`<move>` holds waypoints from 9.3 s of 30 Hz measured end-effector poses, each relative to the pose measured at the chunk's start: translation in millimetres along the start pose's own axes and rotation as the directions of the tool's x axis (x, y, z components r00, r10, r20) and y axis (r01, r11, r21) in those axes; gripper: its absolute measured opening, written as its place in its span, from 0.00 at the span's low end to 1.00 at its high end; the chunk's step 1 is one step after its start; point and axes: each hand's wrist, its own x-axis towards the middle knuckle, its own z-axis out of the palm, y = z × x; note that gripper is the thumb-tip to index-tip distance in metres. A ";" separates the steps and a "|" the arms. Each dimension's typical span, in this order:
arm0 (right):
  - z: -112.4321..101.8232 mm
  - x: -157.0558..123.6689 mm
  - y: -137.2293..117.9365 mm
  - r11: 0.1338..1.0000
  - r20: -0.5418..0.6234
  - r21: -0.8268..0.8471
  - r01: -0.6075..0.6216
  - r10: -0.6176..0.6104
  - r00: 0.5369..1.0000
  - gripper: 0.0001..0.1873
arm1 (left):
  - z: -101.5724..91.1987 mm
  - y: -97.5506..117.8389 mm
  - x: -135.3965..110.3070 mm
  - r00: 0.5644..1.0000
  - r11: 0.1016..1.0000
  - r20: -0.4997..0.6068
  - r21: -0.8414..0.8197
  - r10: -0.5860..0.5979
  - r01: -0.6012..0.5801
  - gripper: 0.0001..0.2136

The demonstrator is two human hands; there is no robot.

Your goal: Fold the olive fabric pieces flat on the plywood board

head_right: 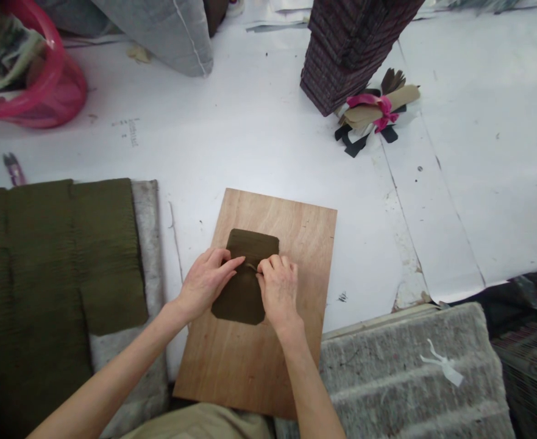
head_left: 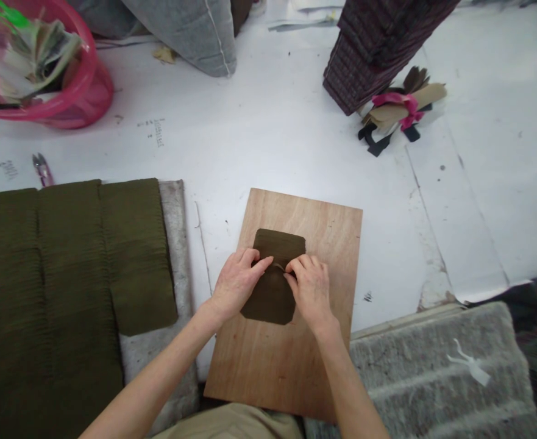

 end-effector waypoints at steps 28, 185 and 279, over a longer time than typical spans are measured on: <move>24.2 -23.1 0.6 0.931 -0.083 0.188 -0.313 0.332 0.939 0.14 | 4.8 -7.3 -26.2 0.879 0.685 0.282 -0.552 -0.384 0.476 0.12; 17.1 -9.7 2.0 0.877 -0.067 0.342 -0.336 0.380 0.923 0.07 | -5.4 -12.4 -7.7 0.937 0.853 0.106 -0.390 -0.334 0.348 0.06; 36.4 -41.2 -48.3 0.981 -0.155 0.195 -0.007 0.038 0.987 0.16 | 2.6 -9.7 -14.9 0.889 0.731 0.058 -0.547 -0.453 0.408 0.09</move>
